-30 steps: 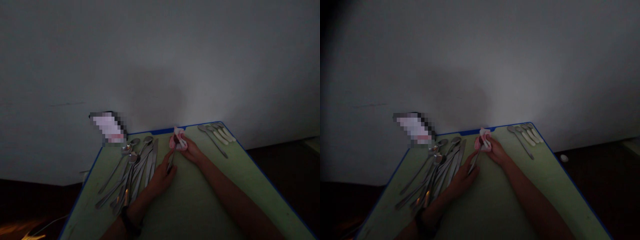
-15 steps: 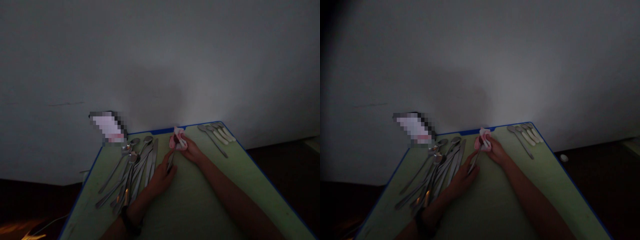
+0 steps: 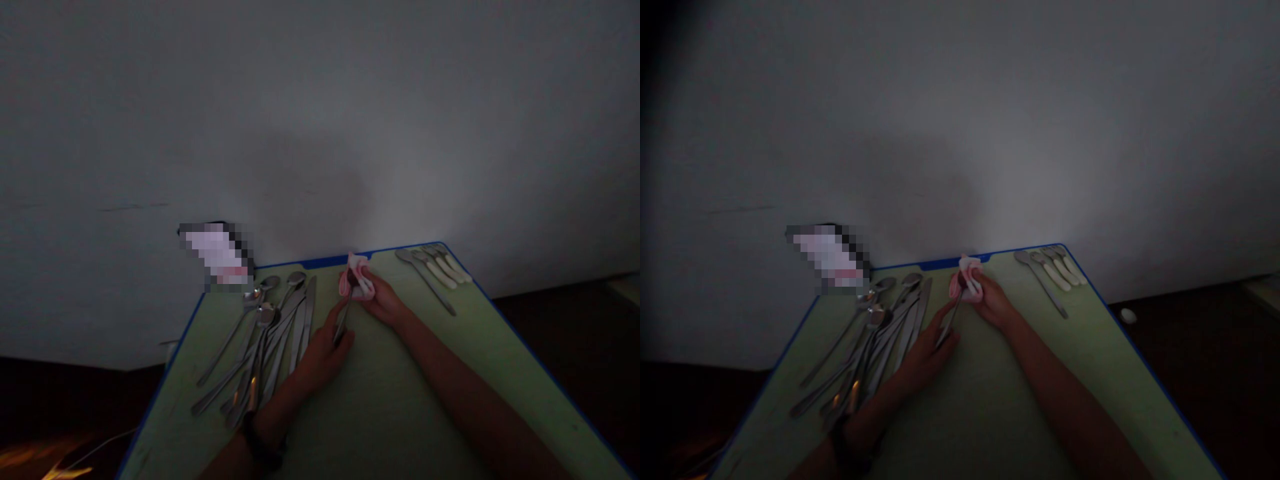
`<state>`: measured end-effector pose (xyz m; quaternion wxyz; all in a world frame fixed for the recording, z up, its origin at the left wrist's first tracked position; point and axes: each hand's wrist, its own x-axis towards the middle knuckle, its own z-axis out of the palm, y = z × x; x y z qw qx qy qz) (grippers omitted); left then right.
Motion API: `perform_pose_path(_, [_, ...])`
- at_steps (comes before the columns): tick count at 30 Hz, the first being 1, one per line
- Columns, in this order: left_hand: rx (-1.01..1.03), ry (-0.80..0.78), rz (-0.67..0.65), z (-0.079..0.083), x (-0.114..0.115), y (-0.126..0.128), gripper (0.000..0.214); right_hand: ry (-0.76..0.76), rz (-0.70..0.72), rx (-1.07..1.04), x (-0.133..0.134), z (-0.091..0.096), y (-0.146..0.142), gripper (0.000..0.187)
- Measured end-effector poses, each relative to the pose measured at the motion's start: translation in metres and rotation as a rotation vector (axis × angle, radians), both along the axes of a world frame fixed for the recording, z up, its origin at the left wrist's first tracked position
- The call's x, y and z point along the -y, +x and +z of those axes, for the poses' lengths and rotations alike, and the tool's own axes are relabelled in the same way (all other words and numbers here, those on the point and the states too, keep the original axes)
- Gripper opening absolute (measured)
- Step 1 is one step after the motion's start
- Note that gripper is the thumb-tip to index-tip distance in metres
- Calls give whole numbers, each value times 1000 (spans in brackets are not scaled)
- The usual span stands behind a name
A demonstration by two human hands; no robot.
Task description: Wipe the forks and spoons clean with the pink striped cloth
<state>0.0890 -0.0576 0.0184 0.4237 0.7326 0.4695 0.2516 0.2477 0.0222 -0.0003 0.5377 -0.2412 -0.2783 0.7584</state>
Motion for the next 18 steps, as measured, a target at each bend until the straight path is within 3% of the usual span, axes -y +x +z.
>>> perform_pose_path(18, [16, -1, 12, -2, 0, 0, 56, 24, -1, -33, 0, -1, 0, 23])
